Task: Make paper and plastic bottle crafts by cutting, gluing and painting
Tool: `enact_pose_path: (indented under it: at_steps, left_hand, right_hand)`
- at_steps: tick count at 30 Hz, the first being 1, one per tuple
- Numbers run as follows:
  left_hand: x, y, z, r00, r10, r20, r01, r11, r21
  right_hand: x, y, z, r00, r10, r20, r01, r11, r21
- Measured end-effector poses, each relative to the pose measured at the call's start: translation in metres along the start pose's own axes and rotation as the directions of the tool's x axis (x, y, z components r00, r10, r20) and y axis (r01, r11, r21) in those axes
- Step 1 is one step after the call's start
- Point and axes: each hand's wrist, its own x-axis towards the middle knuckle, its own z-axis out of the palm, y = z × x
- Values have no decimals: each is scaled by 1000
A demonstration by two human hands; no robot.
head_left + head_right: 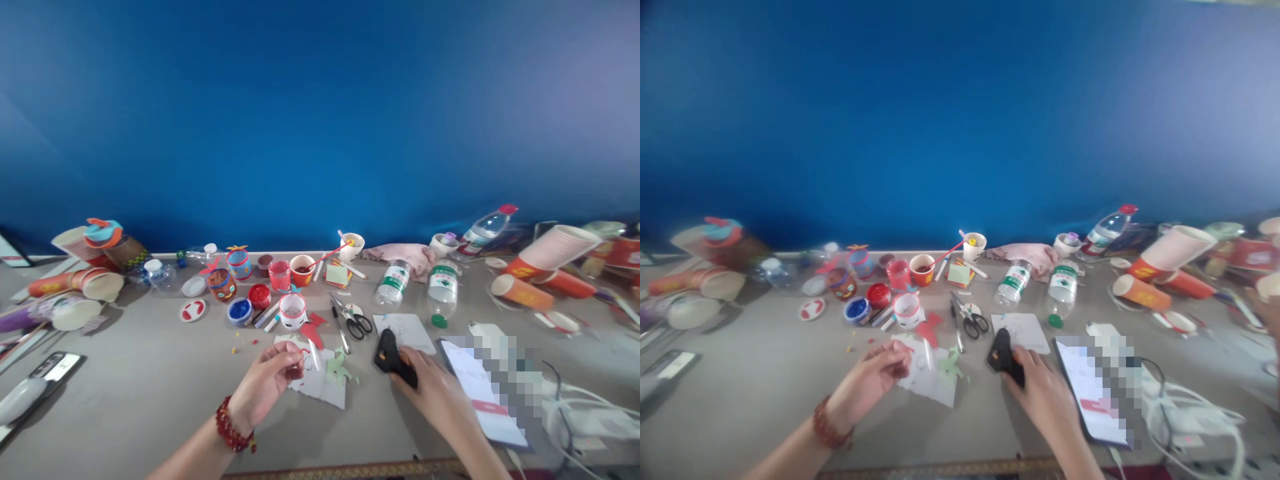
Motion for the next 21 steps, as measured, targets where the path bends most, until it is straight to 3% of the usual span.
enact_pose_path:
  at_steps: [3, 5, 8, 12, 15, 21]
  left_hand:
    - [0, 2, 0, 999, -35, 0, 35, 999, -14]
    - [1, 3, 1, 999, -52, 17, 52, 998, -26]
    - [0, 2, 4, 994, -96, 49, 100, 993, -70]
    - [-4, 2, 9, 985, -158, 72, 166, 978, -129]
    - [-7, 5, 9, 980, -182, 76, 191, 970, -147]
    - [-8, 9, 6, 974, -199, 105, 215, 963, -164]
  right_hand:
    - [10, -14, -19, 990, -62, -129, 67, 997, 35]
    - [20, -38, -32, 967, -92, -238, 138, 973, 183]
    - [39, -83, -45, 926, -207, -317, 339, 826, 450]
    - [60, -128, -47, 820, -406, -403, 569, 644, 511]
    - [68, -140, -43, 755, -490, -436, 656, 576, 489]
    - [71, -139, -39, 709, -550, -443, 705, 536, 463]
